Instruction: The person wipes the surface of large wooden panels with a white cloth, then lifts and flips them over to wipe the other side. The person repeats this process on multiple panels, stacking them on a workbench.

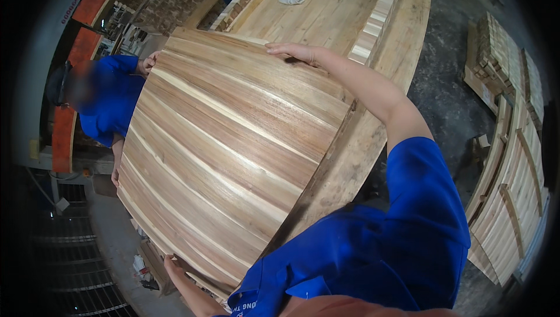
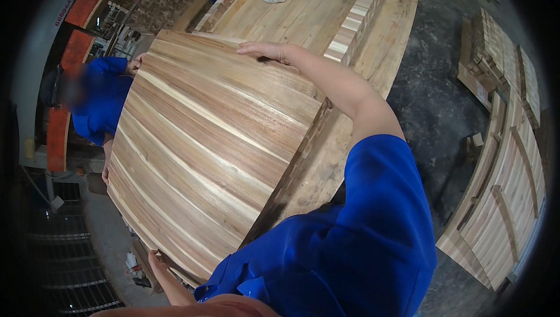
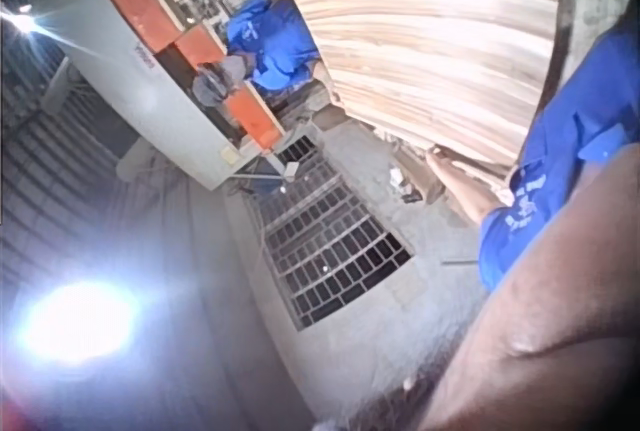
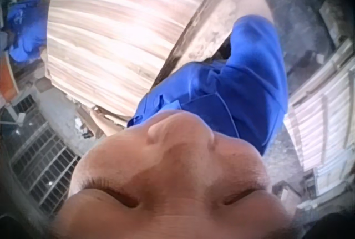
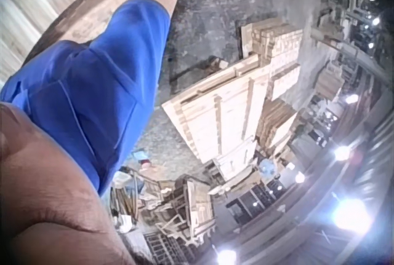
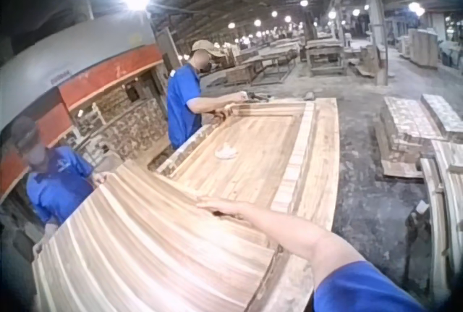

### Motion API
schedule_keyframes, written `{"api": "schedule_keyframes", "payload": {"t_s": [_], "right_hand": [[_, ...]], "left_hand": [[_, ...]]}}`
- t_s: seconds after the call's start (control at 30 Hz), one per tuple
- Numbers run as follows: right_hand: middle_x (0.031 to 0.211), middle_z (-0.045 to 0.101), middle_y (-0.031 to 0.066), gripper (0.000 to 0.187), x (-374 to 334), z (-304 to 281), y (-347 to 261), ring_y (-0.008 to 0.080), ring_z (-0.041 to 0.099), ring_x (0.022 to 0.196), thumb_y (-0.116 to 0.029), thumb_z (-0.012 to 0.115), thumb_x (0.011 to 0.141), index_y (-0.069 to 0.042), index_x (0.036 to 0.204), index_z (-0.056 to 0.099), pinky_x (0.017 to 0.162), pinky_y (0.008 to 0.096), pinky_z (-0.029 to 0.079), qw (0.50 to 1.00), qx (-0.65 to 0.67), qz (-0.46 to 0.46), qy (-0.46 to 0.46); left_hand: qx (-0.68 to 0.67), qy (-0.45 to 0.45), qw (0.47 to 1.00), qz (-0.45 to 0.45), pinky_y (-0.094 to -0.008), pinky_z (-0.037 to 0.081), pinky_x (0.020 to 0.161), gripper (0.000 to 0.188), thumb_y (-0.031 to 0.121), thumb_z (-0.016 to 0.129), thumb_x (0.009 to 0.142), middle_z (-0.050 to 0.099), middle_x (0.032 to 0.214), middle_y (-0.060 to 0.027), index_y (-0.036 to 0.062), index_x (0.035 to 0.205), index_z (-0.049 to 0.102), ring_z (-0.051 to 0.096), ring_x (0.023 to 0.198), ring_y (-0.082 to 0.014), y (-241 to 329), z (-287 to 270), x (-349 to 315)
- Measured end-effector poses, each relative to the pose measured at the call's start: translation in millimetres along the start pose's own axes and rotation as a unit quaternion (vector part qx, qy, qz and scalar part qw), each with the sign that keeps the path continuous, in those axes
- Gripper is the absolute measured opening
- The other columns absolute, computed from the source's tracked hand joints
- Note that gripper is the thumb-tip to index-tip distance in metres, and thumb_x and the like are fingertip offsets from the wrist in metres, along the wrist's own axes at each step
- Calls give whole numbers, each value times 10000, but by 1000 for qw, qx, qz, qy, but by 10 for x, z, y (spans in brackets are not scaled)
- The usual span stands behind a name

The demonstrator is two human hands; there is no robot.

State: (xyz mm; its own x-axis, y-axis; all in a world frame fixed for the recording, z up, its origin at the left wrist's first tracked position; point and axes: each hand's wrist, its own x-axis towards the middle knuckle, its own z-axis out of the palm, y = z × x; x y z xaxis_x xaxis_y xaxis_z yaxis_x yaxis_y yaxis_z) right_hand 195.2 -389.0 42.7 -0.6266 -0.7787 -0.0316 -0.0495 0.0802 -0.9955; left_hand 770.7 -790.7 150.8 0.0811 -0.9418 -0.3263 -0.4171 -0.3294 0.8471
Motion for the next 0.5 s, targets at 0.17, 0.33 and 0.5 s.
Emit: {"api": "schedule_keyframes", "payload": {"t_s": [0.17,0.33,0.5], "right_hand": [[1581,166,96,891,-261,19,-162,311,114,1454,-678,540,809,-162,1494,299,1103,524,262,998,42,-5,39],[1554,238,106,752,-914,292,-219,321,278,1399,-576,561,861,-148,1453,380,1102,487,297,985,37,-121,120],[1425,457,128,606,-2407,330,158,260,468,1283,-419,589,906,-72,1388,469,1079,407,348,978,31,-58,200]], "left_hand": [[150,-16,988,9,-498,480,737,197,255,554,802,545,760,-98,67,859,561,560,796,-294,27,52,62],[492,137,818,265,-509,444,857,503,449,606,779,596,1198,-114,144,1175,663,586,1005,-339,216,268,75],[391,87,661,634,-487,362,1010,470,475,583,871,473,1356,-180,150,1207,638,461,1232,-360,822,873,-78]]}}
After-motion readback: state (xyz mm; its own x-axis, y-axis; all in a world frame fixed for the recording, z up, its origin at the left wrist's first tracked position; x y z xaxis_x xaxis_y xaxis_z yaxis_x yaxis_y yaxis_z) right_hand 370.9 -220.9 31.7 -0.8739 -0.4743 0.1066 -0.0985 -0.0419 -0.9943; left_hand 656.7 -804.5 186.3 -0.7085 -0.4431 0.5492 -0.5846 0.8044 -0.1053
